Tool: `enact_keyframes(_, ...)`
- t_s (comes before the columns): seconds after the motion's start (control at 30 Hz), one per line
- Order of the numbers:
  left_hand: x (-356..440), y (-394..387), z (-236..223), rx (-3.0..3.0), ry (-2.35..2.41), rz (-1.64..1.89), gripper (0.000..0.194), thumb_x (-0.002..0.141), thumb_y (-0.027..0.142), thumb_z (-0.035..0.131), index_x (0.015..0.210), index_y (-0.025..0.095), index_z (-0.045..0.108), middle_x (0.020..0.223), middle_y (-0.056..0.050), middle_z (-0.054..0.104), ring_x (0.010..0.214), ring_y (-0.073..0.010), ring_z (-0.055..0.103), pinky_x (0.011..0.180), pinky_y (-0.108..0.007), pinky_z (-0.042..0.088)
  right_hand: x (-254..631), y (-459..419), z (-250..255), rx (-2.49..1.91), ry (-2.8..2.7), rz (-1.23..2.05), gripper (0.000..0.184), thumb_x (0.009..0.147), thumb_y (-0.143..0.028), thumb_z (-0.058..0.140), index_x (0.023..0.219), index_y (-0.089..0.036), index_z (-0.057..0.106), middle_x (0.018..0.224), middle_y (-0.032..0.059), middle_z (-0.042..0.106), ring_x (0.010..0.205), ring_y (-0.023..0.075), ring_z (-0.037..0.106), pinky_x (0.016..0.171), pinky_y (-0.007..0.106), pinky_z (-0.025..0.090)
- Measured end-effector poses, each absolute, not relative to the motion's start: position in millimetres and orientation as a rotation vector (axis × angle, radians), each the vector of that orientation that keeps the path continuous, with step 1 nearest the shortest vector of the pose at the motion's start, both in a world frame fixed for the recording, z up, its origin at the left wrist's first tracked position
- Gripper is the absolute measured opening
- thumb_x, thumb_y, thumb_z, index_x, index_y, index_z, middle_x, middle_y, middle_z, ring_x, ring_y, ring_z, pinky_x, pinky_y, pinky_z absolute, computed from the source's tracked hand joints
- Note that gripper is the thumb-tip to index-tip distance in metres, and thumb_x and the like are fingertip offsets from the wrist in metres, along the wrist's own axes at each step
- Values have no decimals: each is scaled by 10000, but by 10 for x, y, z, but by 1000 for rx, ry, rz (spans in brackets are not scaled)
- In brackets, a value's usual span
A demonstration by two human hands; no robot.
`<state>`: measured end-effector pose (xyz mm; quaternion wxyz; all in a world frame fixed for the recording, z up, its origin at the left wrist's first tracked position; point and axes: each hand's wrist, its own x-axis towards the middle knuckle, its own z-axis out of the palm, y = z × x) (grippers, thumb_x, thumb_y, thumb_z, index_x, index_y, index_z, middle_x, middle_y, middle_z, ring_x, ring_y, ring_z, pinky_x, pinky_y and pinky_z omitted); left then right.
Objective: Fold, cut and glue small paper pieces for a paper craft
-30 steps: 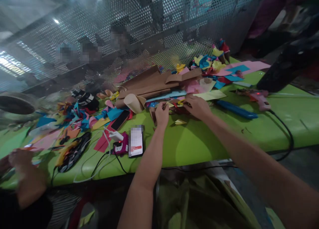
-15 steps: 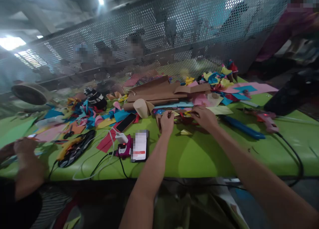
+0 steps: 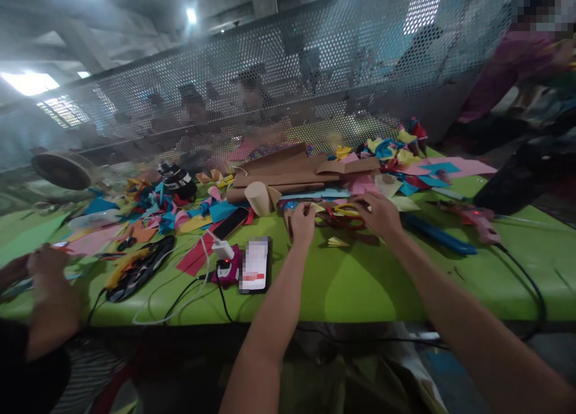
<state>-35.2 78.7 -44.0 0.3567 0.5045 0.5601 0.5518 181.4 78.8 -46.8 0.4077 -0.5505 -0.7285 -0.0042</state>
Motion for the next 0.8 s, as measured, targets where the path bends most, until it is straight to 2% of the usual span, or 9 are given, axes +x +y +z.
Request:
enact_keyframes(0.17,-369,791,-388,1231,1418,1456,21,810,179,662,830,186,664,760,-9,679,748,-161,637,748,-278,486,1953,735,-397,-1422,-1675,-19,216,899,-338,527,918,-233,715,959,120,725,883,293,658,794,427,504)
enact_keyframes(0.37,-303,783,-421,1121,1265,1365,79,828,214,643,896,178,624,720,7,670,557,-124,597,606,-275,529,1978,693,-350,-1396,-1592,69,236,896,-375,519,901,-237,710,949,120,728,883,287,659,809,428,507)
enact_keyframes(0.63,-178,676,-449,1127,1066,1274,185,767,247,743,884,177,617,773,-8,684,657,-126,641,713,-293,559,1666,598,-354,-1199,-1708,414,270,872,-465,568,941,-245,707,920,57,743,835,246,684,744,369,534)
enact_keyframes(0.8,-136,639,-428,1209,992,1198,277,697,287,829,836,176,618,761,-8,672,674,-126,619,732,-284,531,1547,525,-346,-1155,-1710,560,249,853,-463,582,834,-246,703,813,50,733,741,238,677,662,353,526)
